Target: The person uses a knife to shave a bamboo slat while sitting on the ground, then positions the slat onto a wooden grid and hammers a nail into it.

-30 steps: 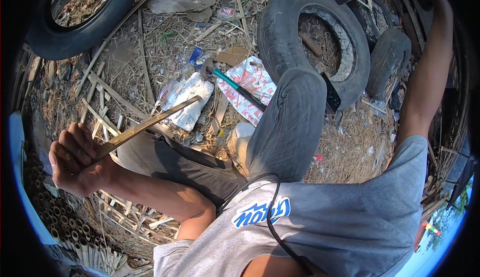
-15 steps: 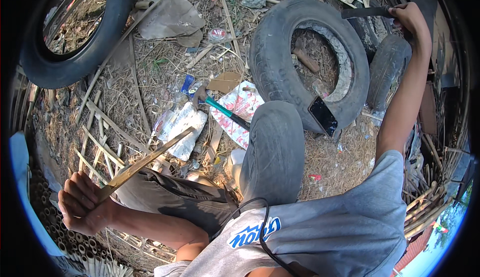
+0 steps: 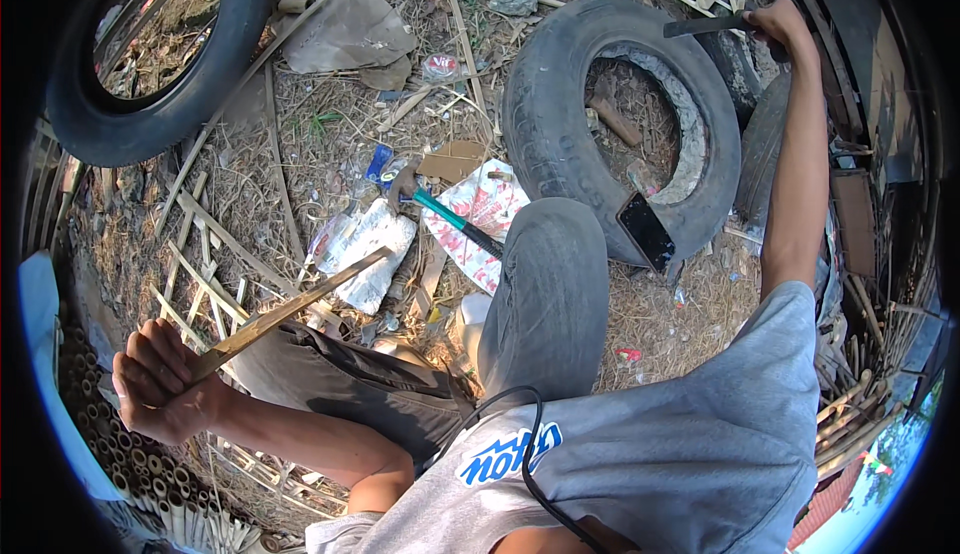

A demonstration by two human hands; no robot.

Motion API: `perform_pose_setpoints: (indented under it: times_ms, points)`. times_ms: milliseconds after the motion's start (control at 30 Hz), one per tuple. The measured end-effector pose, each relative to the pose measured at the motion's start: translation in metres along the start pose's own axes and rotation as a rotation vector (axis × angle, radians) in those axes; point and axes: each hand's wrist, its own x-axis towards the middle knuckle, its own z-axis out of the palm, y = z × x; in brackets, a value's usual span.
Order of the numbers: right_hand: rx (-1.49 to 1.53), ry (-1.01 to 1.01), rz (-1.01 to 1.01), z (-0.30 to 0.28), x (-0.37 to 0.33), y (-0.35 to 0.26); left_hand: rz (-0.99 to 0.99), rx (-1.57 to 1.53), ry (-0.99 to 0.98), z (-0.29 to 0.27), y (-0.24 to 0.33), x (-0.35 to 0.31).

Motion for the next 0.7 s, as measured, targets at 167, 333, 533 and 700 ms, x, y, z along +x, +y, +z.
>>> perform_pose_setpoints:
  times_ms: [167,333,533,700]
  points:
    - [-0.038,-0.042,0.083,-0.020,-0.014,-0.018,0.064,0.013,0.011,0.012,0.003,-0.003]
    - [-0.107,-0.019,0.021,0.035,0.019,-0.030,0.026,-0.031,-0.001,0.028,-0.006,-0.010]
    - [-0.176,0.017,-0.138,0.022,0.031,-0.038,0.007,-0.045,0.012,0.016,0.001,-0.010]
    - [-0.012,-0.160,-0.021,-0.021,0.019,-0.061,-0.006,-0.027,-0.089,0.009,0.013,-0.011]
